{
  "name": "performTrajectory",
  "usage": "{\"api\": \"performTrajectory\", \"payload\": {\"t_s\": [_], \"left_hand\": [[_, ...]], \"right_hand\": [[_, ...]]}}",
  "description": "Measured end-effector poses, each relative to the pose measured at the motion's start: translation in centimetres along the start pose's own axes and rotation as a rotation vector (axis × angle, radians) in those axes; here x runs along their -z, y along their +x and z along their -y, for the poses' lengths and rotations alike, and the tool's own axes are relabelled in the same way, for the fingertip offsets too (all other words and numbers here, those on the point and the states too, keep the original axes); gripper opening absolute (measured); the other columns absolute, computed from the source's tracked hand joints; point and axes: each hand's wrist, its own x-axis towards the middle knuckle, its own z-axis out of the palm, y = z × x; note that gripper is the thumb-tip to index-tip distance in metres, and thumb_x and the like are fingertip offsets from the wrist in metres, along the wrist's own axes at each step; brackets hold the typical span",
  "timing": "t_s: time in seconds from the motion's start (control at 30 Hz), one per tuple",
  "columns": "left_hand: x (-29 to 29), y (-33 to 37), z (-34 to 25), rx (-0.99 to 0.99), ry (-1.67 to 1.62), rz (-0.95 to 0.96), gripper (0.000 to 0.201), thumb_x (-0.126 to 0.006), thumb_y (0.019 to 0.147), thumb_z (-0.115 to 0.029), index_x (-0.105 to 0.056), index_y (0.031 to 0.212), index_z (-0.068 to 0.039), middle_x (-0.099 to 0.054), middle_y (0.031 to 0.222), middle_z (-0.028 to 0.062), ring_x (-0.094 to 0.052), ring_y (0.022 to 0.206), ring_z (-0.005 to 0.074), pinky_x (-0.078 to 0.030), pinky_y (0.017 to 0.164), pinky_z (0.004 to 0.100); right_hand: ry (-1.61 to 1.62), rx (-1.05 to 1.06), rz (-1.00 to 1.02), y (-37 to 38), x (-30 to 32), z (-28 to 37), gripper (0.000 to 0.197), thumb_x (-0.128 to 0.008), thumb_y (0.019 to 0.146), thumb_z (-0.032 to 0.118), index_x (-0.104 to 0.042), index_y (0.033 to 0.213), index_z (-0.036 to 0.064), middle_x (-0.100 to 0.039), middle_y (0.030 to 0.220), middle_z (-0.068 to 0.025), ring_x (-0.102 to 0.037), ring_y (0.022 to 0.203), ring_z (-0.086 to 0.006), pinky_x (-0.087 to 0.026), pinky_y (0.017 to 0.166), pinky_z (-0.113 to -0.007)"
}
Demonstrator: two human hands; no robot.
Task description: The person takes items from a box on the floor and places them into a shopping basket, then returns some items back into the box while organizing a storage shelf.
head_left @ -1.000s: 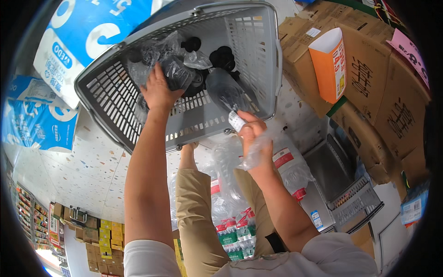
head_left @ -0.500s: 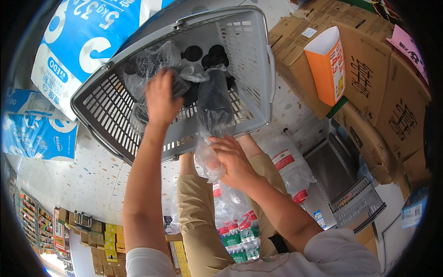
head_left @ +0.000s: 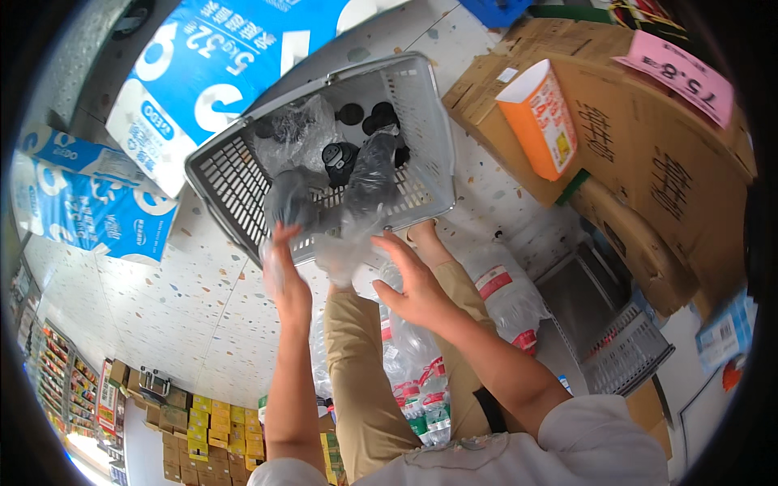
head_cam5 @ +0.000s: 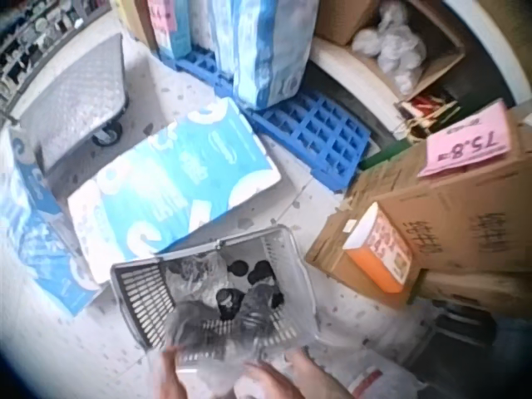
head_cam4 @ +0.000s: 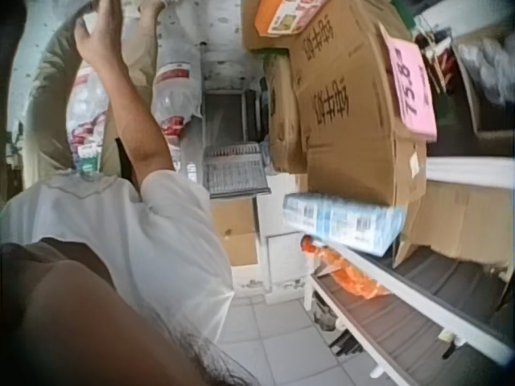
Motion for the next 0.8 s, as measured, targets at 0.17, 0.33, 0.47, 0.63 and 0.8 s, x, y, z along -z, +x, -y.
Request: {"api": "performTrajectory", "payload": {"t_s": [0.17, 0.33, 0.47, 0.63, 0.8], "left_hand": [[3.3, -14.5, -11.4, 0.312, -0.466, 0.290, 0.074, -0.041, 0.094, -0.053, -0.031, 0.139, 0.006, -0.050, 0.130, 0.0152, -0.050, 0.114, 0.0219, -0.036, 0.098, 0.0330], [3.5, -24.0, -19.5, -0.671, -0.066, 0.735, 0.035, -0.060, 0.083, -0.016, -0.055, 0.115, -0.003, -0.052, 0.129, 0.0177, -0.049, 0.120, 0.0319, -0.042, 0.096, 0.0391], [2.9, -28.3, -24.7, -0.763, -0.112, 1.080, 0.025, -0.058, 0.079, -0.009, -0.059, 0.103, -0.003, -0.050, 0.131, 0.0161, -0.043, 0.126, 0.0337, -0.039, 0.101, 0.0430], [-0.1, -32.2, -28.4, -1.036, -0.011, 1.193, 0.032, -0.060, 0.076, -0.012, -0.059, 0.107, -0.004, -0.053, 0.125, 0.0123, -0.050, 0.118, 0.0294, -0.041, 0.098, 0.0422], [-3.1, -32.3, -30.9, -0.393, -0.325, 0.868, 0.060, -0.070, 0.077, -0.016, -0.041, 0.128, -0.004, -0.051, 0.121, 0.0150, -0.051, 0.109, 0.0323, -0.040, 0.095, 0.0429]], "right_hand": [[1.157, -0.804, 0.285, -6.0, 2.6, 6.6, 0.094, -0.062, 0.086, 0.047, 0.003, 0.149, 0.0211, -0.035, 0.141, -0.0106, -0.046, 0.123, -0.0295, -0.046, 0.091, -0.046], [1.371, -0.703, 0.185, -15.7, 6.5, 14.8, 0.085, -0.065, 0.087, 0.038, -0.006, 0.147, 0.0229, -0.047, 0.128, -0.0121, -0.064, 0.078, -0.0220, -0.052, 0.057, -0.031], [1.516, -0.568, 0.478, -24.2, 10.0, 11.9, 0.043, -0.057, 0.091, 0.043, -0.046, 0.116, 0.0106, -0.049, 0.065, -0.0005, -0.040, 0.046, -0.0076, -0.035, 0.043, -0.020], [1.670, -0.544, 0.367, -32.8, 16.5, 10.5, 0.048, -0.054, 0.086, 0.059, -0.053, 0.073, 0.0128, -0.036, 0.053, 0.0056, -0.030, 0.047, -0.0070, -0.025, 0.044, -0.022], [1.591, -0.543, 0.241, -40.1, 24.7, 7.6, 0.035, -0.060, 0.083, 0.041, -0.054, 0.102, 0.0116, -0.043, 0.068, 0.0034, -0.034, 0.051, -0.0103, -0.027, 0.045, -0.023]]}}
